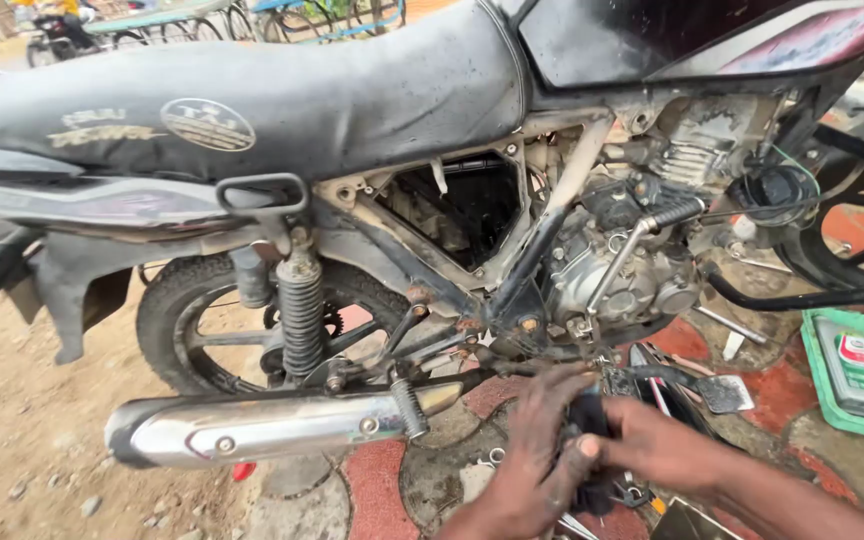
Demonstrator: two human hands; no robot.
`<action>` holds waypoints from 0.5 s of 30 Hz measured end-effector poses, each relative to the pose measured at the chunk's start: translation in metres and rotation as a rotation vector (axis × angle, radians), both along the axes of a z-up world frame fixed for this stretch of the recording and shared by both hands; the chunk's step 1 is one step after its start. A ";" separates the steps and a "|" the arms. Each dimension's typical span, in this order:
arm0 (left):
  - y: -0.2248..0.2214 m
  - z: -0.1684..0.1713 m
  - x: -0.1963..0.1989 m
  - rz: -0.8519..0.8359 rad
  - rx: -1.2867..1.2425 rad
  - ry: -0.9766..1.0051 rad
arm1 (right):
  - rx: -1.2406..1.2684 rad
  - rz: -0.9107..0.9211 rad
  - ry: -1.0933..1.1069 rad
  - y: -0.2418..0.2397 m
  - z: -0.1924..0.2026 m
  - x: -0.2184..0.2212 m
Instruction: Cleaning the air filter housing and components of a motorcycle using a brush and cloth.
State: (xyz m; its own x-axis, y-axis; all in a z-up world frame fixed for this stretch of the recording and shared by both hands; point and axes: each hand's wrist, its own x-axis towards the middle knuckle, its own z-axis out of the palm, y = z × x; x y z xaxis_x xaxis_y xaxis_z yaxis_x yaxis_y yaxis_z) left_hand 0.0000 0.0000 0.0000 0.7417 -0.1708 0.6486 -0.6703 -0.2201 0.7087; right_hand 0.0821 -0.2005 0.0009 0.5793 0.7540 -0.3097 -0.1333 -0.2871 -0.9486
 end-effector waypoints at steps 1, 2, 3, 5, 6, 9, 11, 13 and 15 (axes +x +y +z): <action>0.006 0.003 -0.003 0.045 0.113 -0.048 | -0.009 -0.085 -0.079 0.001 0.001 0.001; 0.013 0.005 -0.006 0.090 0.227 -0.094 | -0.019 -0.171 -0.157 0.003 0.001 0.003; 0.021 0.001 -0.004 0.098 0.222 -0.086 | -0.024 -0.162 -0.151 0.008 0.018 -0.003; 0.037 -0.013 0.001 0.272 0.387 0.020 | -0.060 -0.490 -0.136 0.018 0.047 -0.013; 0.047 -0.015 -0.003 0.277 0.379 0.037 | -0.073 -0.480 -0.125 0.015 0.047 -0.010; 0.073 -0.012 -0.005 0.340 0.368 0.116 | -0.141 -0.481 -0.145 0.012 0.044 0.012; 0.085 -0.001 -0.009 0.330 0.253 0.353 | -0.294 -0.405 -0.721 0.014 0.036 0.033; 0.096 -0.007 -0.006 0.340 0.222 0.328 | -0.385 -0.304 -0.894 0.022 0.043 0.065; 0.102 -0.011 -0.003 0.344 0.201 0.308 | -0.470 -0.202 -1.055 0.033 0.056 0.089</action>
State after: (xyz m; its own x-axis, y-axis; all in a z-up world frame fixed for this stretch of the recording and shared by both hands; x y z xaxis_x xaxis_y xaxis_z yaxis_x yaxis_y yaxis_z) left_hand -0.0029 0.1024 -0.0109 0.9287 0.0176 0.3703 -0.3018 -0.5441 0.7829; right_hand 0.1708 -0.1677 0.0565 0.8118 0.5581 0.1720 0.5726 -0.7027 -0.4224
